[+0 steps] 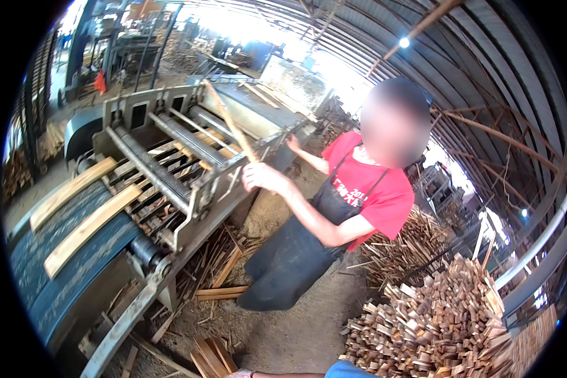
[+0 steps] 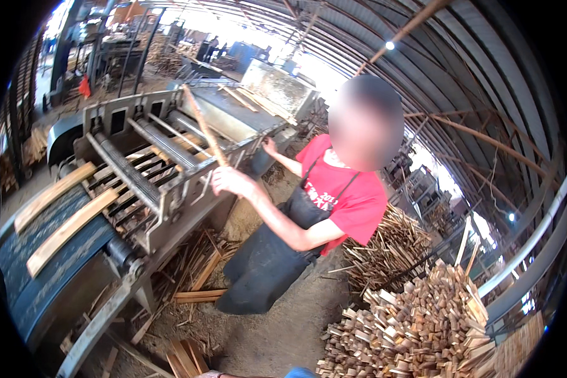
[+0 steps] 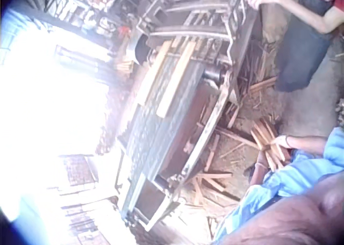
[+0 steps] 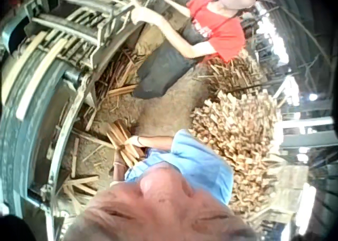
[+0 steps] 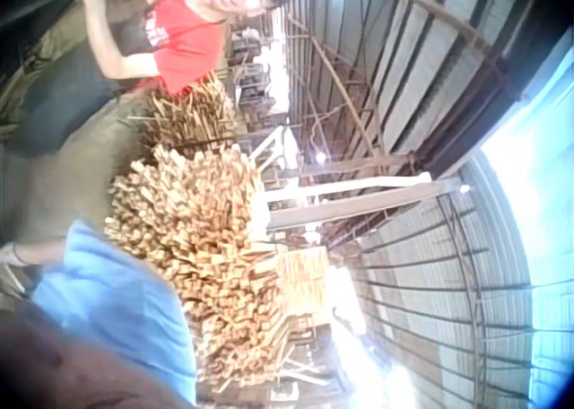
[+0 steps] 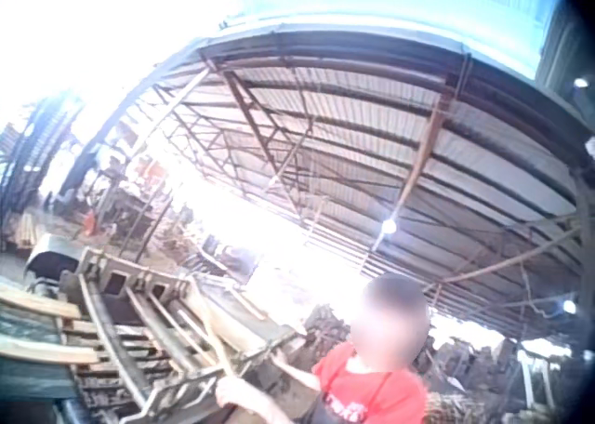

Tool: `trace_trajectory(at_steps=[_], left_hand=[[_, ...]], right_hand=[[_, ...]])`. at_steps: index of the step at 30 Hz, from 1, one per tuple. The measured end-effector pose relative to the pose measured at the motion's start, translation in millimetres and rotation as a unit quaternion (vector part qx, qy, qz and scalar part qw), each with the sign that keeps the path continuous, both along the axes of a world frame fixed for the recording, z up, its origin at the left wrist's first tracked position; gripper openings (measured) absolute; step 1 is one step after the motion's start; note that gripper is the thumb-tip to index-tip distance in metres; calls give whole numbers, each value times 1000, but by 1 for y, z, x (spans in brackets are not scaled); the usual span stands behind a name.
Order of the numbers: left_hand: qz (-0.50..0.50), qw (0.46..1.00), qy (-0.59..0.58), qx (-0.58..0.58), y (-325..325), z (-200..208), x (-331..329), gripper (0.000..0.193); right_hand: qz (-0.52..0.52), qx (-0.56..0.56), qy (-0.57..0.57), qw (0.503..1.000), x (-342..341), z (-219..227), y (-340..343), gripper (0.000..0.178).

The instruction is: The person gathers and stacks wooden planks and offcuts from a pile on the floor of a workshop. They repeatedly pick up pieces, align them, and place them into neat stacks, occasionally moving to different areas to collect more wood.

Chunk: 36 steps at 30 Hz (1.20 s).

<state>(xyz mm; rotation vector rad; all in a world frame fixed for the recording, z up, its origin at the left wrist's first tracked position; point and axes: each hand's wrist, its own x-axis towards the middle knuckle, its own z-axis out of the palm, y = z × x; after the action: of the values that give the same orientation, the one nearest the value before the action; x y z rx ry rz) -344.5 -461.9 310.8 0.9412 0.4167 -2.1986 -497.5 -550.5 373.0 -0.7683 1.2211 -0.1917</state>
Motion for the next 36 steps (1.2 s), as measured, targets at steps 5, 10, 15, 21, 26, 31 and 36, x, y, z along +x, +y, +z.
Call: trace_trajectory(at_steps=[5, 10, 15, 21, 26, 31, 36], left_hand=[[-59, 998, 1, -18, -36, -4, -3, 62], [-61, 996, -55, -19, -44, -1, -4, 58], [-77, 996, -33, -14, -39, 1, 2, 53], [-54, 998, -29, -26, -25, 2, 6, 52], [-16, 999, -31, -29, -9, 8, 14, 52], [20, 999, -42, -22, 4, 15, 18, 52], [52, 997, -60, 1, 14, 16, 12, 51]], right_hand=[[-24, -8, 5, 1000, -18, 12, -43, 44], [-16, -7, 18, 1000, -22, 18, -53, 44], [6, -11, 32, 999, -13, 19, -41, 44], [54, -15, 42, 998, 14, 19, -4, 44], [105, -8, 39, 994, 40, 16, 25, 44], [148, 8, 28, 989, 54, 12, 35, 44], [170, 26, 25, 985, 47, 6, 23, 44]])
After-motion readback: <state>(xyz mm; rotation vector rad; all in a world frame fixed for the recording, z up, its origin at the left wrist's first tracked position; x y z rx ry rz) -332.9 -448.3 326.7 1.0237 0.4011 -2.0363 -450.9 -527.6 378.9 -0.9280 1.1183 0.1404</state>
